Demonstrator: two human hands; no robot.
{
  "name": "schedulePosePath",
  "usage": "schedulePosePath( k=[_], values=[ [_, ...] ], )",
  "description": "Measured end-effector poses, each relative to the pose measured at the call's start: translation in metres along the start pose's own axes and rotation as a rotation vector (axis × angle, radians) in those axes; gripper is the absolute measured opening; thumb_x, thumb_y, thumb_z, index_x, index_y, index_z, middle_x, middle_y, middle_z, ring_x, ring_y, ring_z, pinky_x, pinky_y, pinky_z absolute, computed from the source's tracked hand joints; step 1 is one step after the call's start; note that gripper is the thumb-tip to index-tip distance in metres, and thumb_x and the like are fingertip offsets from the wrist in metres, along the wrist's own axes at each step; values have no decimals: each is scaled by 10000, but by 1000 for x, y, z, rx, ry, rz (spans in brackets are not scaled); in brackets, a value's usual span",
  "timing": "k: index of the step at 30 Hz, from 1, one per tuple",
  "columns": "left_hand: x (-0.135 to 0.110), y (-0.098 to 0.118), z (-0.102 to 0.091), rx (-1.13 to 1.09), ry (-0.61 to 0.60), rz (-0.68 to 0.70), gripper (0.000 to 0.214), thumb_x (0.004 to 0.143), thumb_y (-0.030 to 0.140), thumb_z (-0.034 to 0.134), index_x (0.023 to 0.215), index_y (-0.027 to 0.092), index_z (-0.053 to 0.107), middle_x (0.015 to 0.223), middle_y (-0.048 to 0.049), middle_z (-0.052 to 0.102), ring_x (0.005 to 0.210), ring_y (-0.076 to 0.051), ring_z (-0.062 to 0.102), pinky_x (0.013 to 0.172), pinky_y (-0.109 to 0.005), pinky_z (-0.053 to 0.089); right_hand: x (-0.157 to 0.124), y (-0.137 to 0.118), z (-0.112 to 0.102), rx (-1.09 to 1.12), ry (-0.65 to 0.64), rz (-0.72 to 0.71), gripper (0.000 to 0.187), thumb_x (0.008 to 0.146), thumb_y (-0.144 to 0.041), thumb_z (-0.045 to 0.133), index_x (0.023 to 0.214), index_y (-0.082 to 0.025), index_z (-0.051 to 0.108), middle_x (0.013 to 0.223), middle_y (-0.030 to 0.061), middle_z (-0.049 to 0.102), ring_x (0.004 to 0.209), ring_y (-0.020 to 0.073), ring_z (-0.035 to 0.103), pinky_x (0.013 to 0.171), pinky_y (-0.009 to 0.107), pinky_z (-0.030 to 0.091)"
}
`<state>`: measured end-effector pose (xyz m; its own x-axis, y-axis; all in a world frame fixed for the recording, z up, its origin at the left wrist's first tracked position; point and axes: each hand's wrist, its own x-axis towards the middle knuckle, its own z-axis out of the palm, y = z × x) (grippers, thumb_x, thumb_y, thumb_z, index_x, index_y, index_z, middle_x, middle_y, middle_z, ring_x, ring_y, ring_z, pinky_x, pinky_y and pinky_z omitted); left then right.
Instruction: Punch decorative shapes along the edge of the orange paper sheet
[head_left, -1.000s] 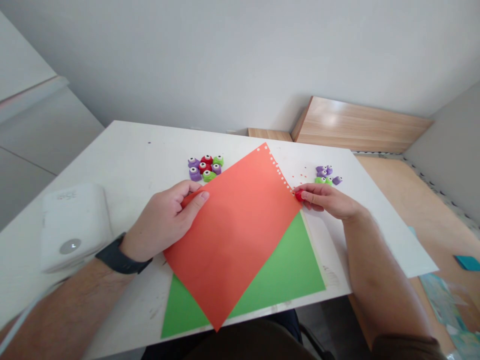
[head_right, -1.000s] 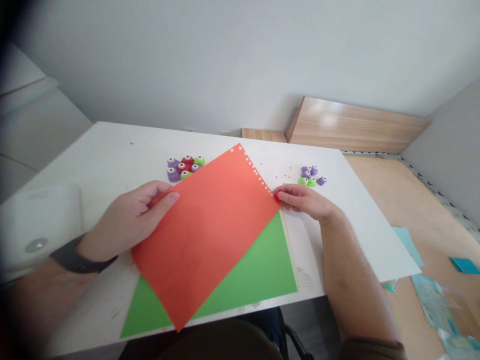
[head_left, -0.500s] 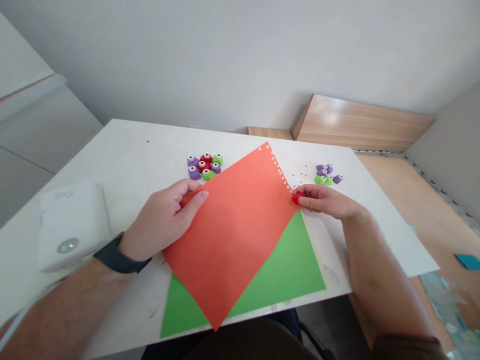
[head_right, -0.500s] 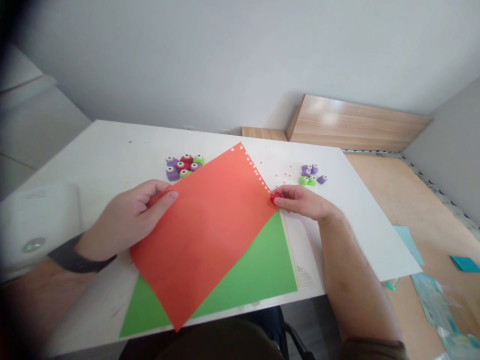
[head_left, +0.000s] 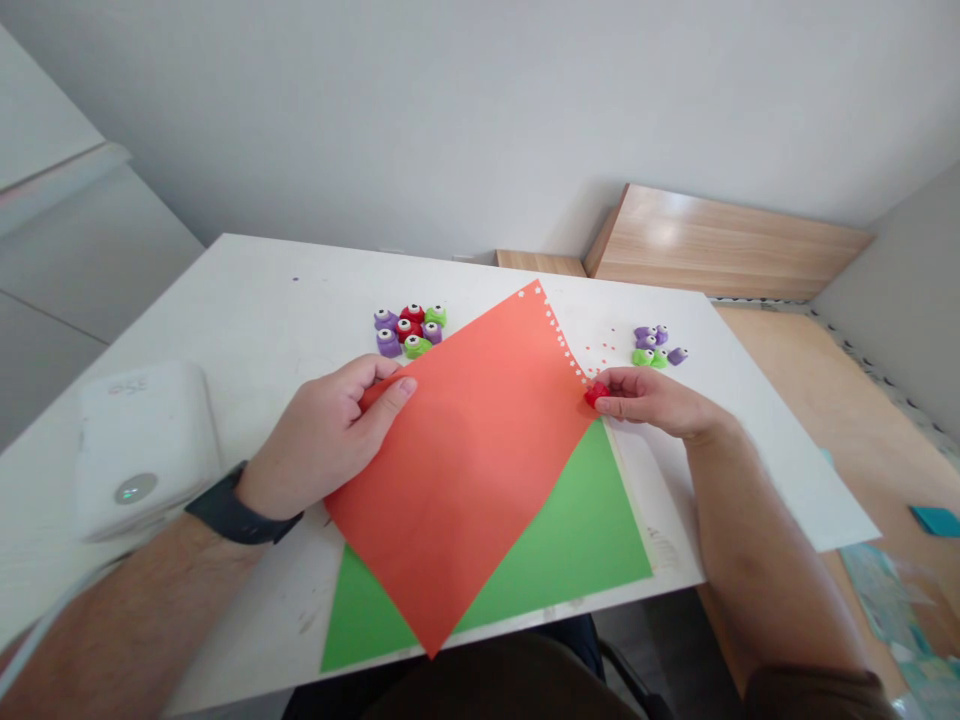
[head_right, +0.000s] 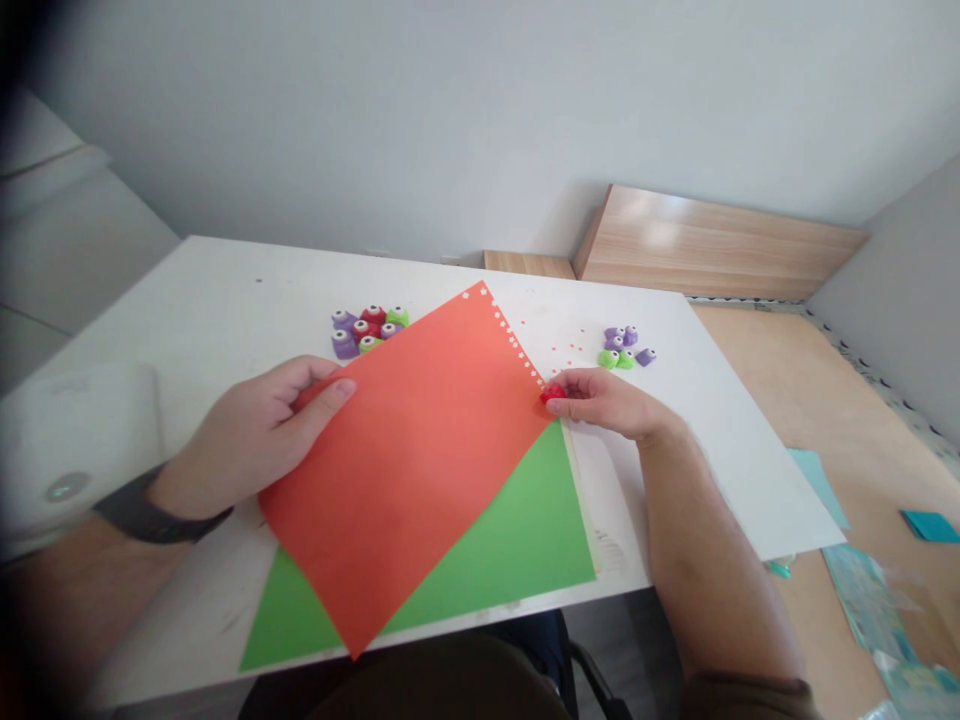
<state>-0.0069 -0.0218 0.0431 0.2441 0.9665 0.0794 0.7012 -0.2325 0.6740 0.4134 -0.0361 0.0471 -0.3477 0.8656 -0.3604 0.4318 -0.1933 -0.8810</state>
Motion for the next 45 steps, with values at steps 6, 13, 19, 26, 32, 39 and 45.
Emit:
schedulePosePath(
  k=[6, 13, 19, 26, 32, 39, 45],
  values=[
    [0, 2, 0, -3, 12, 9, 290, 1052, 528, 568, 1090, 261, 676, 932, 62, 744, 787, -145, 647, 750, -245, 444, 1, 1, 1, 11, 16, -1, 402, 861, -541, 844, 997, -179, 733, 847, -1, 649, 721, 128, 500, 647, 284, 364],
    [0, -2, 2, -7, 18, -3, 297, 1043, 550, 566, 1095, 281, 681, 944, 62, 753, 782, -155, 665, 753, -262, 459, 1, 0, 2, 26, 15, 1, 390, 859, -532, 850, 954, -178, 719, 797, -11, 614, 695, 123, 488, 625, 283, 354],
    [2, -4, 3, 7, 33, 11, 303, 1034, 553, 562, 1081, 280, 684, 943, 55, 758, 792, -167, 675, 752, -271, 465, 0, 2, 1, 39, 22, 3, 405, 864, -547, 843, 994, -184, 719, 808, -7, 632, 667, 114, 478, 598, 275, 353],
    [2, -2, 3, 14, 37, 7, 315, 1036, 558, 559, 1081, 272, 683, 875, 62, 748, 721, -157, 642, 702, -263, 449, 4, 2, 5, 31, 50, -35, 433, 865, -562, 831, 1001, -169, 713, 874, 19, 675, 703, 119, 515, 619, 272, 379],
    [0, 2, 0, 7, 3, -18, 349, 1042, 570, 554, 1119, 253, 680, 971, 38, 779, 805, -175, 665, 779, -267, 470, 6, -1, 10, -12, 75, -67, 440, 845, -581, 834, 950, -171, 716, 856, 37, 699, 710, 141, 554, 616, 281, 406],
    [1, 3, 1, 8, -9, -17, 344, 1043, 554, 549, 1112, 245, 684, 955, 34, 775, 799, -179, 656, 756, -268, 460, 7, 6, 8, -80, 113, -18, 430, 882, -584, 798, 999, -181, 700, 753, 15, 665, 540, 108, 499, 482, 269, 375],
    [1, 1, 1, 3, -21, -25, 349, 1041, 563, 544, 1115, 250, 680, 918, 36, 758, 768, -175, 643, 716, -269, 455, 9, 8, 9, -111, 120, -23, 427, 889, -585, 791, 1013, -188, 698, 730, 6, 659, 524, 116, 529, 477, 274, 408]
  ],
)
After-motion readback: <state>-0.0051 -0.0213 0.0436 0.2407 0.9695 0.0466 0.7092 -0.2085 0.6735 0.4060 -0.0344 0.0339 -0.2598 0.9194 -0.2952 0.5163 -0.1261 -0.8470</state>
